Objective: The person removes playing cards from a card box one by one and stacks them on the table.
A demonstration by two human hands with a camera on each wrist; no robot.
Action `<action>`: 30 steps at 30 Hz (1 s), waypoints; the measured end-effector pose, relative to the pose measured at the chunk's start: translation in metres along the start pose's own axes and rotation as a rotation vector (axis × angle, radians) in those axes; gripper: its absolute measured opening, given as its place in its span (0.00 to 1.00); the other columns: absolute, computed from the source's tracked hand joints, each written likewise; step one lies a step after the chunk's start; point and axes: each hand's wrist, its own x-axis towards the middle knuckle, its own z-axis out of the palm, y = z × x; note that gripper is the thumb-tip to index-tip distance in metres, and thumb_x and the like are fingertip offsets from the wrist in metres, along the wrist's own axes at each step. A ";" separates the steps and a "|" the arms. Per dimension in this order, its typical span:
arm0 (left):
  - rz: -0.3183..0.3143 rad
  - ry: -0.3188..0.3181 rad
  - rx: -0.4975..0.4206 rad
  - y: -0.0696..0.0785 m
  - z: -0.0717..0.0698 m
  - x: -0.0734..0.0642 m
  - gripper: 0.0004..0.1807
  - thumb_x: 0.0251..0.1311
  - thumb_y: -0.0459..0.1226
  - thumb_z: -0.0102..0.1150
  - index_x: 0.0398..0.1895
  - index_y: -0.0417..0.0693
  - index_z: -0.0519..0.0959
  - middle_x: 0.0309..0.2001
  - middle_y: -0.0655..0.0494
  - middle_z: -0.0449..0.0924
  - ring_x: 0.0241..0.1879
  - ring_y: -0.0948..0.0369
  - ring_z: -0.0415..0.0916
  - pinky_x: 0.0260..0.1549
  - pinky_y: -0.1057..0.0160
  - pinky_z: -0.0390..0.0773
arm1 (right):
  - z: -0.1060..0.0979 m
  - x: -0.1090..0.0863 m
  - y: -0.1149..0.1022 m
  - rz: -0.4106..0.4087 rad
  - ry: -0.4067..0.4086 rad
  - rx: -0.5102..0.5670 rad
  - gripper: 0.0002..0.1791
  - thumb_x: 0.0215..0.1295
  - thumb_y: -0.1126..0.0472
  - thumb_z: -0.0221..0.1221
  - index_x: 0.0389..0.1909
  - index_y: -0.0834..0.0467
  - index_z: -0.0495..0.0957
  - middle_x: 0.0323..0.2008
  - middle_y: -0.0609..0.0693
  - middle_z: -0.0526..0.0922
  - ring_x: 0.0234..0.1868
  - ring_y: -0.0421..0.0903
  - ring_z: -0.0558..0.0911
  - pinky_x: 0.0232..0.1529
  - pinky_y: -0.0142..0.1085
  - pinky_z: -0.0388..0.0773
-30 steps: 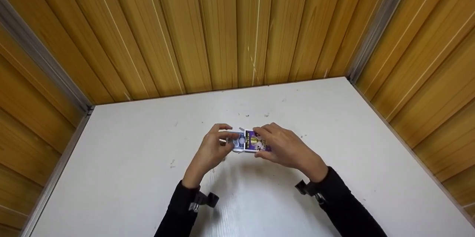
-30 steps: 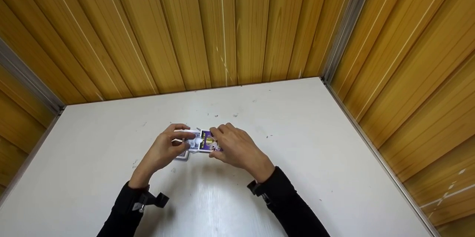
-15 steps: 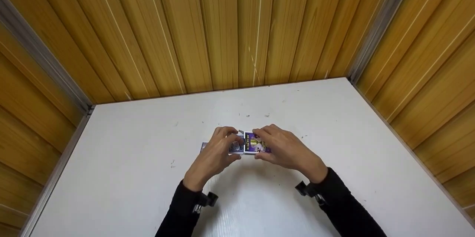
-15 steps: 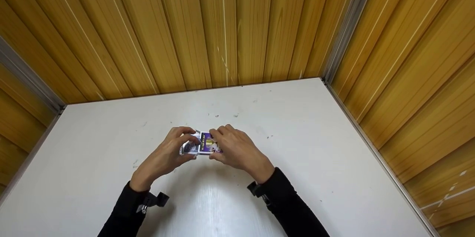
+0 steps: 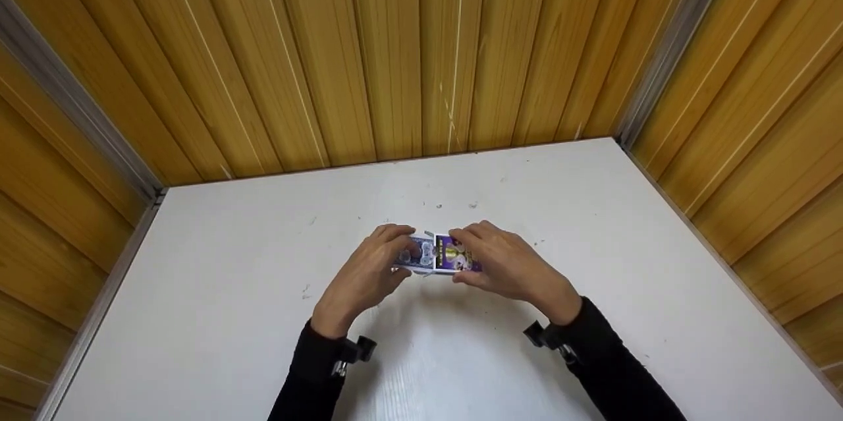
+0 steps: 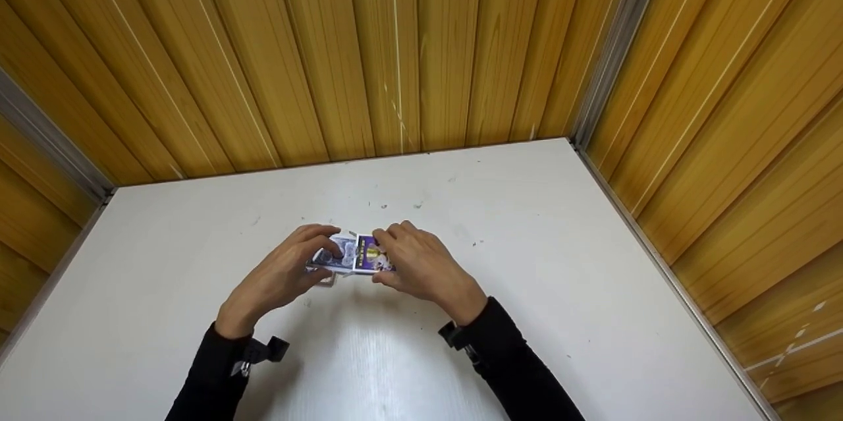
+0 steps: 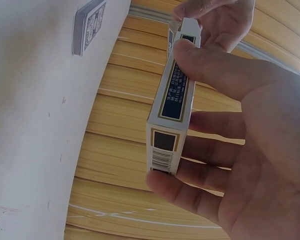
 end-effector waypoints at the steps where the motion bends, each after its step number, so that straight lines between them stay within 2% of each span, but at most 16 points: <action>1: -0.012 -0.004 -0.002 -0.001 -0.003 -0.001 0.18 0.50 0.25 0.77 0.43 0.46 0.82 0.64 0.46 0.77 0.65 0.51 0.72 0.64 0.51 0.73 | -0.001 0.000 0.000 0.003 -0.002 0.001 0.38 0.60 0.47 0.74 0.66 0.62 0.74 0.53 0.56 0.82 0.53 0.50 0.81 0.47 0.42 0.83; 5: -0.068 -0.002 -0.012 -0.006 -0.013 -0.007 0.18 0.51 0.23 0.75 0.42 0.46 0.81 0.66 0.46 0.76 0.66 0.49 0.73 0.62 0.51 0.75 | -0.003 0.000 0.000 0.029 -0.006 0.003 0.39 0.59 0.47 0.75 0.66 0.62 0.74 0.53 0.57 0.83 0.52 0.50 0.82 0.46 0.42 0.83; 11: -0.089 0.030 -0.011 -0.014 -0.023 -0.013 0.17 0.52 0.20 0.70 0.41 0.45 0.81 0.64 0.43 0.75 0.62 0.48 0.75 0.54 0.52 0.79 | -0.004 0.000 0.000 0.043 0.002 -0.001 0.40 0.59 0.47 0.75 0.66 0.63 0.74 0.53 0.58 0.83 0.50 0.51 0.82 0.44 0.43 0.83; 16: -0.126 0.029 -0.028 -0.021 -0.026 -0.016 0.17 0.50 0.18 0.68 0.39 0.44 0.81 0.65 0.43 0.74 0.63 0.48 0.73 0.53 0.54 0.79 | -0.004 0.000 0.000 0.031 0.013 -0.006 0.39 0.59 0.46 0.75 0.65 0.63 0.74 0.52 0.57 0.83 0.50 0.50 0.81 0.43 0.43 0.83; 24: -0.160 0.015 -0.053 -0.036 -0.023 -0.018 0.18 0.49 0.14 0.63 0.35 0.45 0.81 0.63 0.42 0.74 0.68 0.45 0.67 0.64 0.50 0.72 | -0.004 0.001 -0.001 0.056 -0.014 0.013 0.39 0.59 0.47 0.75 0.66 0.62 0.74 0.53 0.58 0.83 0.51 0.51 0.81 0.45 0.44 0.83; 30: -0.227 -0.020 -0.082 -0.049 -0.016 -0.018 0.17 0.50 0.15 0.63 0.34 0.45 0.84 0.64 0.42 0.74 0.72 0.43 0.64 0.67 0.48 0.69 | -0.004 0.002 -0.001 0.074 -0.035 0.018 0.39 0.60 0.46 0.74 0.67 0.62 0.74 0.55 0.58 0.82 0.53 0.51 0.81 0.47 0.44 0.83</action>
